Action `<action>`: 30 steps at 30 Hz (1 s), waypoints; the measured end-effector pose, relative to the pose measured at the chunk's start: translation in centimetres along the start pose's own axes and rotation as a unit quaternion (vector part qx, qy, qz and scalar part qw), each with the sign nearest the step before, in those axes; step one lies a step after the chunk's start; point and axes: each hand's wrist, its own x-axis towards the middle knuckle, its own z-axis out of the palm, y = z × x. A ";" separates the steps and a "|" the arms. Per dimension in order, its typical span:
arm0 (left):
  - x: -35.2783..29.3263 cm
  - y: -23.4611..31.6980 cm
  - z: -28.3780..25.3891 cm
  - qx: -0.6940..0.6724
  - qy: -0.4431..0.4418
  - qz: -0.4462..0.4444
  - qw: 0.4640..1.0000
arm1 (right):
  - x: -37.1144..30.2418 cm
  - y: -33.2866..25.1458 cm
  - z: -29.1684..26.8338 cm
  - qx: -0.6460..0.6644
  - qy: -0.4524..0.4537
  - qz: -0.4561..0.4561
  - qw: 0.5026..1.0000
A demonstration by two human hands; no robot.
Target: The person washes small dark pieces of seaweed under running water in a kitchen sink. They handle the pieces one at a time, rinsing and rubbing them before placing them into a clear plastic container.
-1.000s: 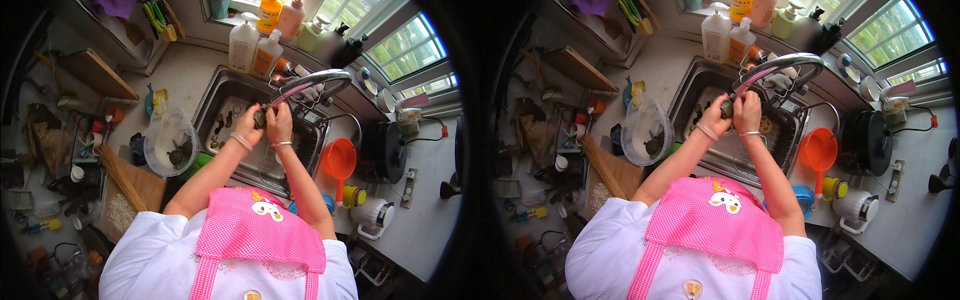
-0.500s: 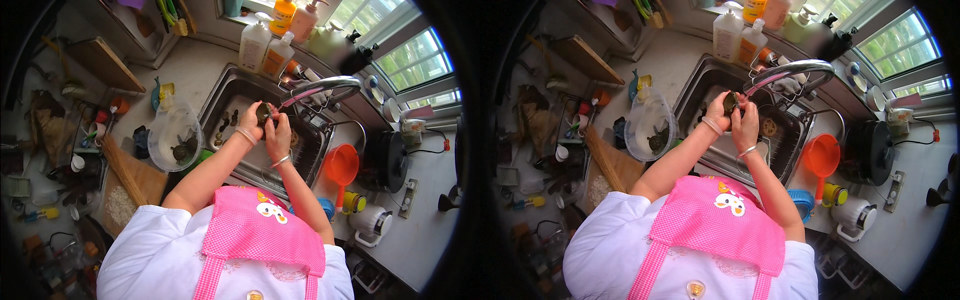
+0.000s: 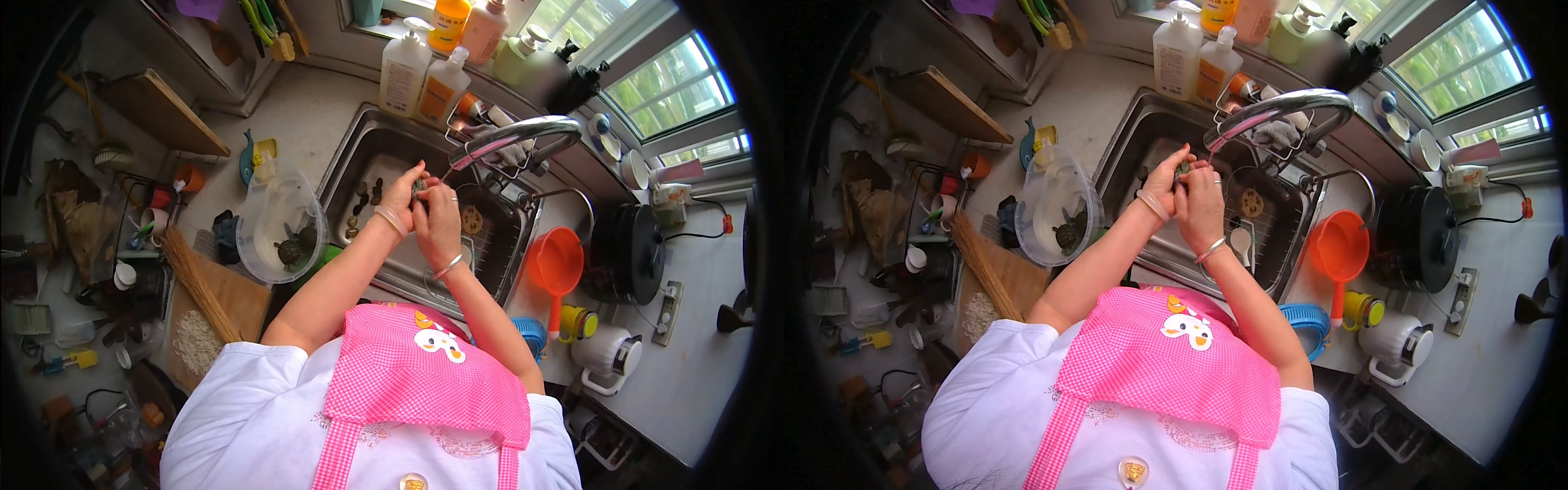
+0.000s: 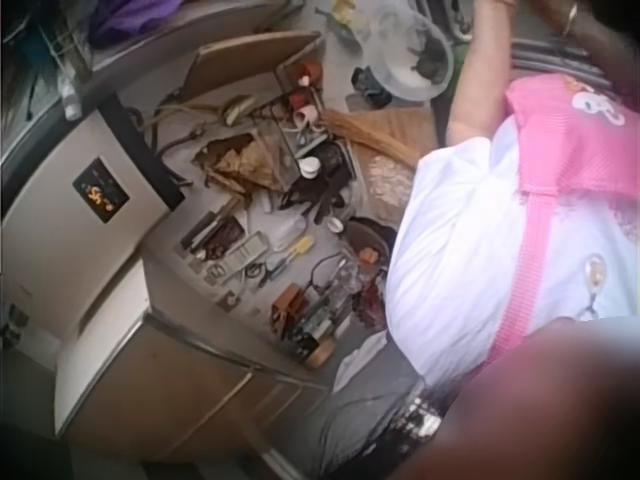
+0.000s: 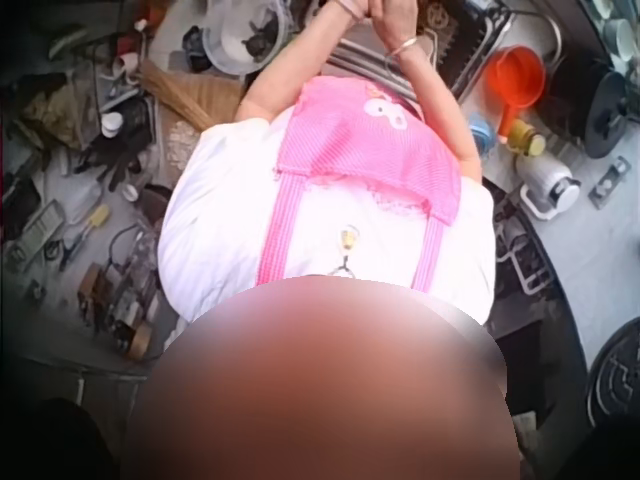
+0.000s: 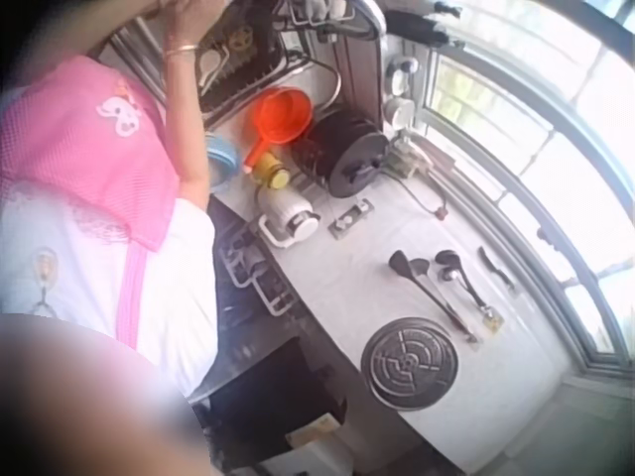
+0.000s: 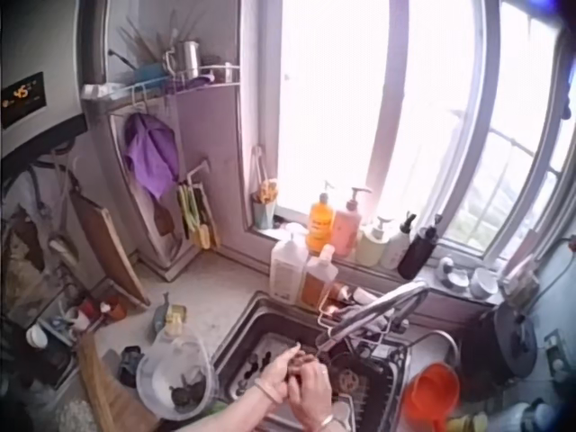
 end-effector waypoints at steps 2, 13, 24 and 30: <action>-0.7 -0.9 0.3 0.020 0.008 0.013 1.000 | 0.5 0.2 -0.5 -0.031 -0.013 -0.032 0.999; -1.5 -0.2 1.5 0.005 -0.056 0.063 0.996 | 1.1 1.7 -0.8 0.049 0.016 0.080 0.995; -1.2 -0.7 1.5 0.088 -0.048 0.106 0.989 | 1.3 3.2 -1.0 0.082 0.021 0.117 0.990; 1.0 -0.5 1.0 -0.037 0.079 0.115 0.989 | 1.8 2.6 -0.7 0.047 0.040 0.083 0.995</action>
